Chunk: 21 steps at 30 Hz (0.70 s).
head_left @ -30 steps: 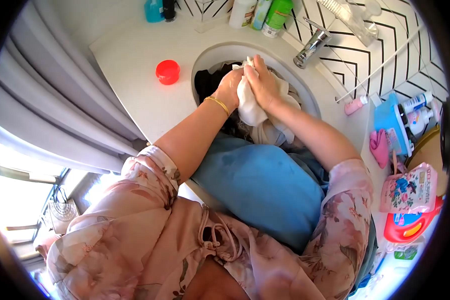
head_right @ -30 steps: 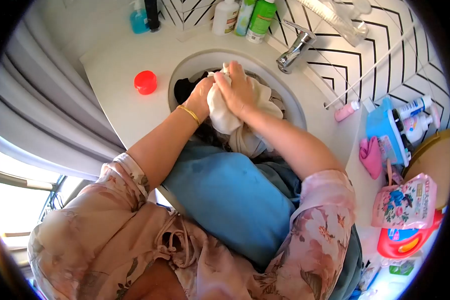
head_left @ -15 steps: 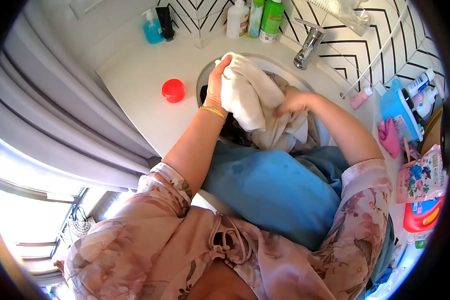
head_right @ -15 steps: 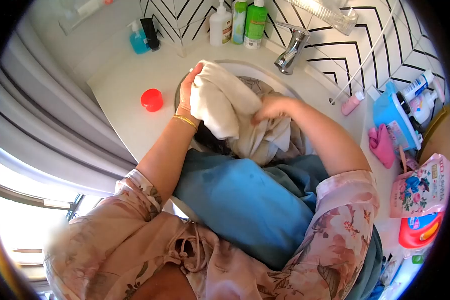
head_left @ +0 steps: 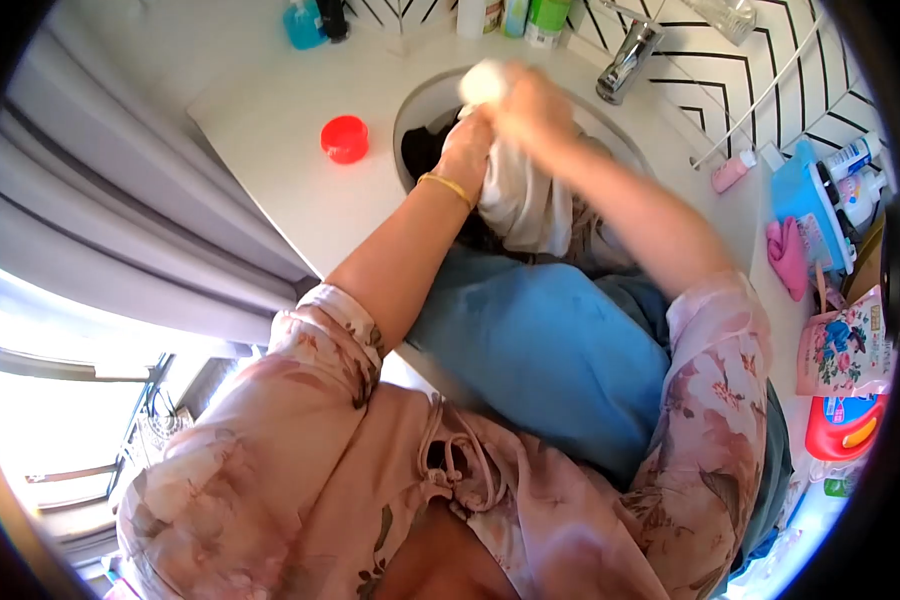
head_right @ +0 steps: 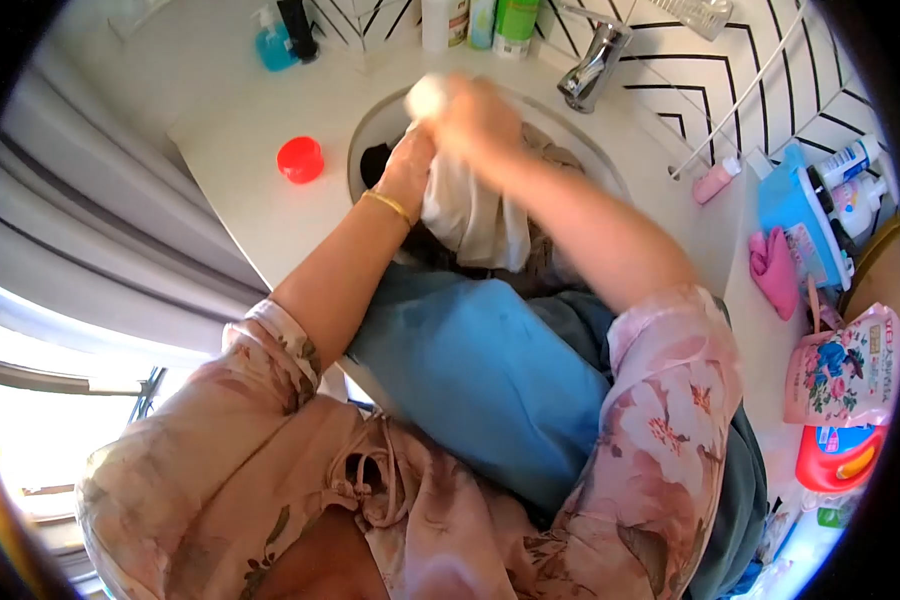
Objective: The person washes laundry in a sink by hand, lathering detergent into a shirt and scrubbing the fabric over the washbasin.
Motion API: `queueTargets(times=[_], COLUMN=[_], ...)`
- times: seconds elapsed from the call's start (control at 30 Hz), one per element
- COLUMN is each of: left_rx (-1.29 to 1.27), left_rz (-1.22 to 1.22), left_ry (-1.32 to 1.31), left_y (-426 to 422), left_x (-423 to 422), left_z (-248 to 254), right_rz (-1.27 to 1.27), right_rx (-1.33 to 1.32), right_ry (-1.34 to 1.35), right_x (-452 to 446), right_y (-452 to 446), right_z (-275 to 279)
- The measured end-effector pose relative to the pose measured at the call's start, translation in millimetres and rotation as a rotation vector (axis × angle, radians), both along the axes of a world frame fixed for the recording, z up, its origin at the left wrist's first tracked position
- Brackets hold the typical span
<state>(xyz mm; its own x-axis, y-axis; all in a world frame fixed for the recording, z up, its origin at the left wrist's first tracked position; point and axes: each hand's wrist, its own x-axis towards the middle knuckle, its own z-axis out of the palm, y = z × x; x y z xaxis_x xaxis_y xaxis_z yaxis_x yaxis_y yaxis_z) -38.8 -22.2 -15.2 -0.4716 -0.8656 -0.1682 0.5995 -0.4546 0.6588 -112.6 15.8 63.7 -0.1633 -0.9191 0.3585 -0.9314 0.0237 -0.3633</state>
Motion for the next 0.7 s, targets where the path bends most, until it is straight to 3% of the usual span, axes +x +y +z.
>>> queueTargets(times=[0.03, 0.07, 0.17, 0.2, 0.23, 0.27, 0.33, 0.37, 0.4, 0.43, 0.47, 0.5, 0.6, 0.7], left_rx=[0.113, 0.044, 0.039, 0.108, 0.097, 0.055, -0.601, -0.224, 0.161, 0.133, 0.097, 0.023, 0.017, 0.127], left_rz=[-0.007, -0.056, 0.058, 0.095, -0.003, -0.048, -0.082, -0.092, -0.094, -0.108, -0.12, -0.045, -0.132, 0.043], left_ry=[-0.153, -0.073, 0.011, 0.064, 0.115, 0.395, -0.15, 0.077, 0.299, 0.189, 0.077, 0.112, 0.211, 0.167], left_y=[18, 11, 1, 7, -3, -7, -5, -5, 3, 5, 5, 7, 4, 4], left_x=[3, -3, -6, 5, 16, 22, 37, 34, 30, 18, 4, -4, 3, 20], left_z=[30, 22, 7, 16, 1, -9, -19, -22, -12, 6, 21, 22, 29, 36], right_rz=[-0.013, -0.028, -0.051, 0.127, 0.157, 0.271, 0.414, 0.385, 0.173, 0.015, -0.089, -0.097, 0.06, 0.037], right_rx=[0.093, 0.171, 0.068, 0.174, 0.089, -0.116, -0.219, -0.241, -0.2, 0.135, -0.108, -0.078, 0.162, 0.497], right_ry=[-0.261, -0.529, -0.352, -0.515, -0.387, -0.198, -0.1, -0.081, -0.107, -0.498, -0.448, -0.429, -1.108, -1.54], right_x=[-28, -52, -30, -18, -8, 10, 32, 21, 14, 0, -28, -46, -69, -88], right_y=[-31, -52, -21, 4, 3, 25, 38, 17, -5, -18, -56, -65, -72, -60], right_z=[0, -1, -12, -3, -26, -35, -43, -51, -44, -9, -26, -21, -30, -20])
